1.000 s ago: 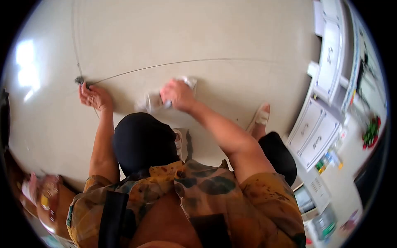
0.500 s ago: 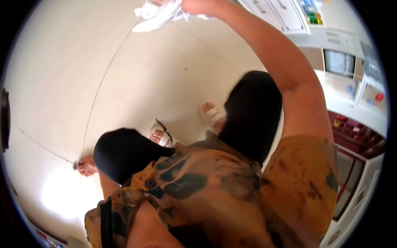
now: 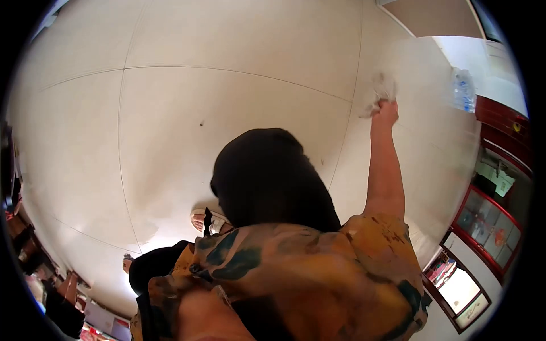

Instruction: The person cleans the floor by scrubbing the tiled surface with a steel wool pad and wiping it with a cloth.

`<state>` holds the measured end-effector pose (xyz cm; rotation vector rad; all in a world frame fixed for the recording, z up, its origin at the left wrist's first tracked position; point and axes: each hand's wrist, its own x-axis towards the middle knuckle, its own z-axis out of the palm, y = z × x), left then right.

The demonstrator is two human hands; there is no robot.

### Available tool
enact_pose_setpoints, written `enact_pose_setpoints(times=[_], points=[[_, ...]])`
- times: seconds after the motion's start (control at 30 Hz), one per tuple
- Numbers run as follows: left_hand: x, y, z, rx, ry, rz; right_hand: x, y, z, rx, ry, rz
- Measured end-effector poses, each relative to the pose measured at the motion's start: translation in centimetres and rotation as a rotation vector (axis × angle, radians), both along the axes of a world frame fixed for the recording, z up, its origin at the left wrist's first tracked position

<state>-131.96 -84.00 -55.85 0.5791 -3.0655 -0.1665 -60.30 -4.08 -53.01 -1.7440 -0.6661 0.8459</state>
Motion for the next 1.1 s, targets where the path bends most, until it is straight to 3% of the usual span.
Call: enact_pose_setpoints(times=[0.1, 0.17, 0.2, 0.3, 0.33, 0.4, 0.5, 0.53, 0.57, 0.6, 0.67, 0.7, 0.77, 0.8, 0.83, 0.9, 0.97, 1.07, 1.1], points=[[2.7, 7.3, 6.9, 0.211, -0.11, -0.07, 11.5, -1.3, -11.6, -0.181, 0.066, -0.223], [5.2, 11.5, 9.8, 0.315, -0.145, -0.041, 9.0, -1.9, -16.2, -0.252, 0.015, -0.328], [6.0, 12.2, 10.1, 0.337, -0.149, -0.03, 5.4, -1.8, -18.0, -0.187, -0.151, -0.318], [7.5, 13.0, 12.5, 0.384, -0.231, -0.042, -9.5, -1.7, -18.2, 0.166, -0.746, 0.084], [8.0, 13.0, 12.6, 0.385, -0.251, -0.04, -13.9, -2.4, -15.9, 0.209, -1.185, 0.445], [7.5, 12.1, 12.8, 0.393, -0.292, -0.036, -23.4, -6.3, -12.8, 0.322, -0.845, 0.787], [9.2, 15.7, 14.3, 0.41, -0.267, 0.011, -31.1, -16.3, -12.4, 0.507, -0.513, 1.348], [9.6, 16.4, 14.4, 0.419, -0.248, 0.031, -33.9, -18.0, -9.6, -0.074, -0.254, 1.726], [10.1, 17.0, 14.6, 0.429, -0.318, 0.0, -36.3, -20.8, -10.6, -0.231, -0.123, 2.09], [10.6, 17.4, 14.8, 0.444, -0.377, -0.027, -37.0, -23.2, -11.3, -0.181, 0.033, 2.288], [12.5, 18.9, 15.6, 0.45, -0.536, -0.208, -37.4, -23.1, -11.1, 0.203, 0.339, 2.214], [13.7, 20.1, 16.2, 0.589, -0.635, -0.145, -38.3, -21.6, -11.2, 0.315, 0.444, 2.07], [17.0, 22.5, 17.3, 0.857, -0.845, -0.097, -40.5, -14.0, -11.6, 0.364, 0.539, 1.771], [18.5, 22.6, 17.5, 0.944, -0.95, -0.077, -41.3, -8.0, -9.6, 0.4, 0.459, 1.618], [19.8, 23.0, 17.9, 0.931, -1.042, -0.025, -41.6, -1.7, -7.5, 0.577, -0.057, 1.487], [22.0, 23.7, 19.0, 0.895, -1.189, 0.053, -42.0, 9.2, -8.5, 0.043, 0.066, 1.075], [23.8, 23.1, 20.8, 0.898, -1.184, 0.076, -41.5, 20.6, -15.7, 0.317, 0.003, 0.914], [24.9, 22.1, 23.6, 0.928, -1.076, 0.073, -48.3, 20.3, -16.5, 0.321, -0.855, 0.849], [25.0, 21.7, 24.3, 0.938, -1.036, 0.073, -51.5, 21.0, -22.1, 0.59, -0.702, 0.884]])
